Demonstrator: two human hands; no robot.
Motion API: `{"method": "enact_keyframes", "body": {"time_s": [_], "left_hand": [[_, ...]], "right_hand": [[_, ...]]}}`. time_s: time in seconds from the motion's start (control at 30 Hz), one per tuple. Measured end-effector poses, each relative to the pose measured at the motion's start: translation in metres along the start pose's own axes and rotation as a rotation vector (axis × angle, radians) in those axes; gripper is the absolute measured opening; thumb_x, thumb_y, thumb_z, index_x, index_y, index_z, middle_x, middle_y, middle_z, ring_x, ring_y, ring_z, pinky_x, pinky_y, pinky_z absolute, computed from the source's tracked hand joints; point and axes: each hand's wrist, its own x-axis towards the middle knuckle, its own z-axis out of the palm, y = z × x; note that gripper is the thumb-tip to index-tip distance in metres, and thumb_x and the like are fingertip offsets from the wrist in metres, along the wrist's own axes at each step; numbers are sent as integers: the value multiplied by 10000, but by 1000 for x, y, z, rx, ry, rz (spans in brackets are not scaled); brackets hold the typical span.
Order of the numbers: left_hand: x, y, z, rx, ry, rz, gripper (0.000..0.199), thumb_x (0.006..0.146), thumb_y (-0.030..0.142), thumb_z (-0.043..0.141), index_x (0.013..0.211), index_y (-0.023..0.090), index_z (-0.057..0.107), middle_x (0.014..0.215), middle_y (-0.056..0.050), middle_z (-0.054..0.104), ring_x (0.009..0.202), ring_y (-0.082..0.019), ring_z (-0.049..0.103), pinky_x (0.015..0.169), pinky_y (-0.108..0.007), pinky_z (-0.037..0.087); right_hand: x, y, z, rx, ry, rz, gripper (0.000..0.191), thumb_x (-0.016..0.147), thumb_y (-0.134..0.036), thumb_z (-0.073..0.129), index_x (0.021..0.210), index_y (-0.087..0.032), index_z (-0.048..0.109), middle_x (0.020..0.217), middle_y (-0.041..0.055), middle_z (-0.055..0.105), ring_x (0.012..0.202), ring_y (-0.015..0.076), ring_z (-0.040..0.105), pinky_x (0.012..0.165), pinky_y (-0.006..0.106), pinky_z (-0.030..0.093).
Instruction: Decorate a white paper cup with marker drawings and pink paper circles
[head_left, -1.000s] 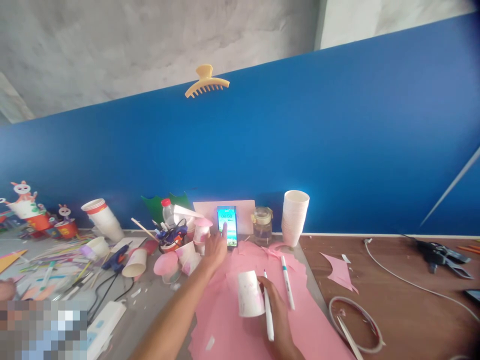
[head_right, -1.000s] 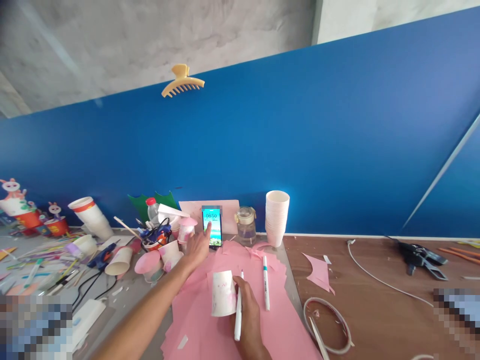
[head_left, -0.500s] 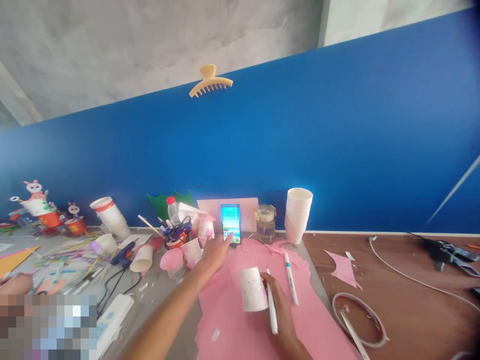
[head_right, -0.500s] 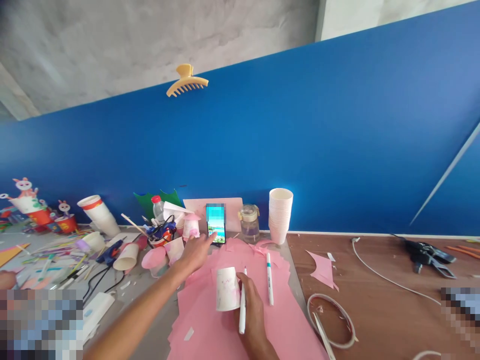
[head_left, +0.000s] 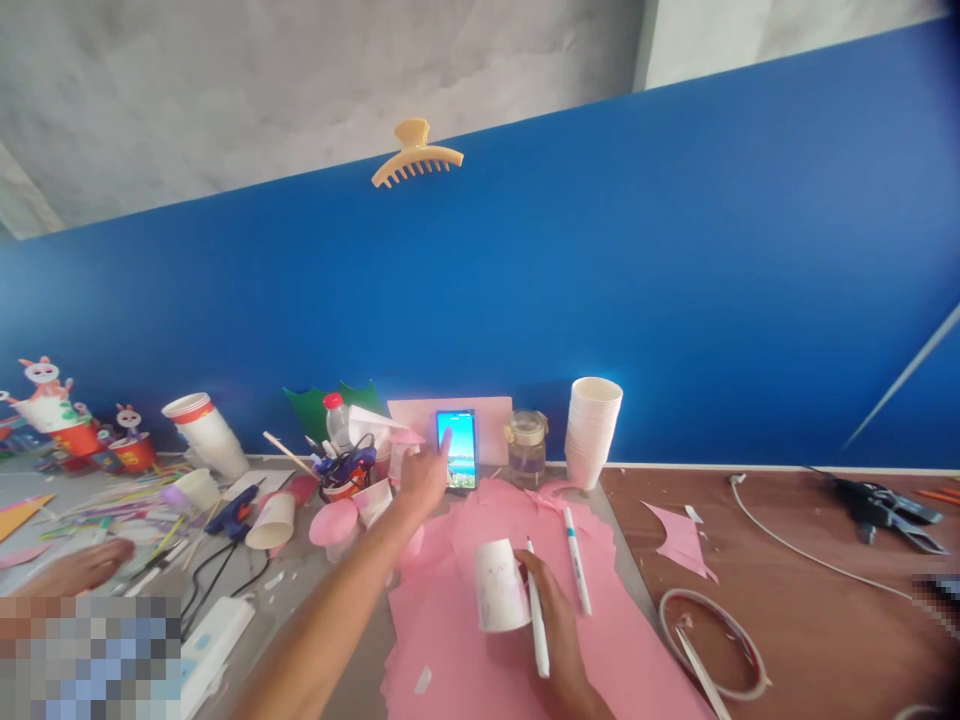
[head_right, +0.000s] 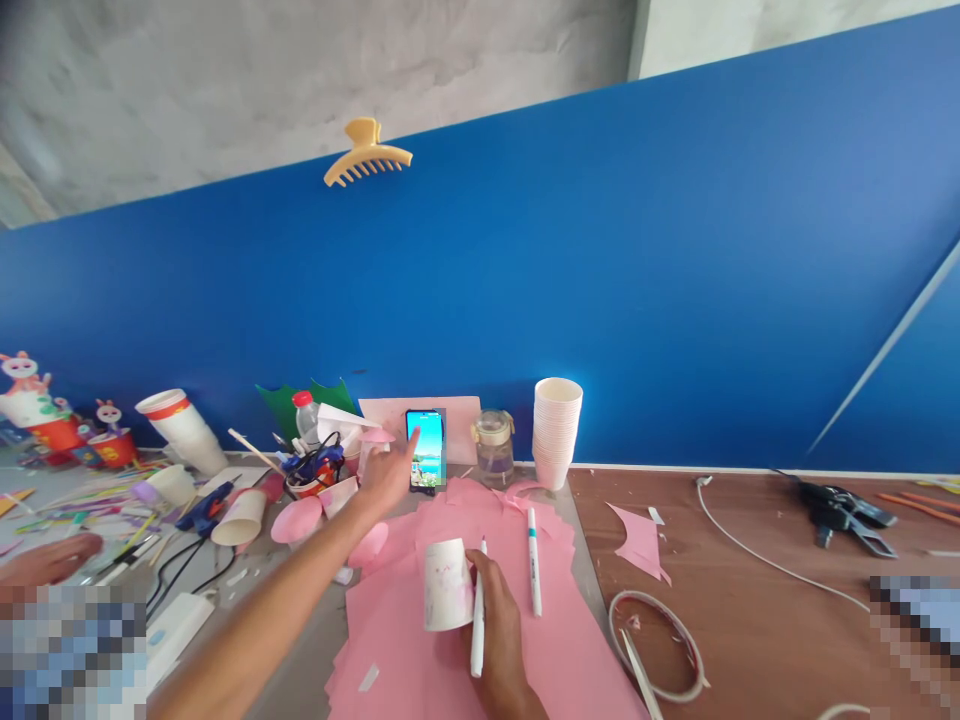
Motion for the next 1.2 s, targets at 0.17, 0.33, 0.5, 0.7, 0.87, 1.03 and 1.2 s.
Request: {"method": "enact_keyframes", "body": {"time_s": [0.17, 0.33, 0.5, 0.7, 0.87, 1.03, 1.2], "left_hand": [[5, -4, -23, -28, 112, -9, 756, 832, 74, 428, 1462, 163, 20, 918, -117, 654, 784, -240, 634, 754, -353, 411], [-31, 3, -17, -180, 169, 34, 596, 871, 151, 402, 1430, 141, 195, 895, -103, 668, 758, -231, 630, 726, -333, 417], [-78, 18, -6, -666, 151, -141, 488, 894, 220, 362, 1377, 176, 308, 736, -28, 625, 680, -192, 599, 619, -270, 411], [-127, 43, -7, -1168, 84, -95, 501, 914, 419, 354, 1365, 200, 339, 764, -3, 510, 690, -158, 508, 673, -278, 426], [-149, 54, 2, -1382, -51, -10, 881, 698, 725, 506, 1367, 187, 307, 952, -57, 470, 791, -184, 496, 659, -294, 461], [-154, 60, 17, -1384, -55, 72, 1054, 569, 651, 703, 1413, 252, 216, 1429, -157, 244, 1297, -367, 268, 902, -424, 451], [-153, 65, 30, -1458, -62, 4, 899, 667, 388, 740, 1416, 254, 261, 1455, -118, 333, 1277, -355, 368, 947, -414, 438]], "right_hand": [[1, 4, -3, -50, -27, -97, 326, 773, -428, 584, 993, -203, 674, 982, 57, 681, 935, 257, 623, 800, 298, 497], [0, 0, -2, -84, -38, -65, 301, 845, -408, 482, 988, -214, 664, 986, 56, 681, 913, 243, 633, 765, 296, 511], [1, -1, -3, -176, -34, -201, 253, 793, -299, 538, 1005, -208, 641, 976, 56, 675, 890, 244, 633, 748, 301, 510], [4, 7, -6, -236, 8, -298, 279, 764, -263, 538, 1016, -190, 634, 1011, 80, 685, 909, 263, 645, 781, 342, 514], [5, 7, -9, -265, 8, -301, 287, 792, -262, 496, 1034, -170, 620, 1048, 106, 681, 940, 275, 647, 794, 366, 522], [3, 5, -9, -348, -16, -379, 314, 759, -228, 554, 1067, -185, 594, 1042, 91, 670, 921, 266, 645, 763, 353, 534], [1, 3, -7, -416, -48, -411, 285, 778, -177, 492, 1044, -190, 595, 991, 77, 672, 876, 238, 651, 738, 329, 540]]}}
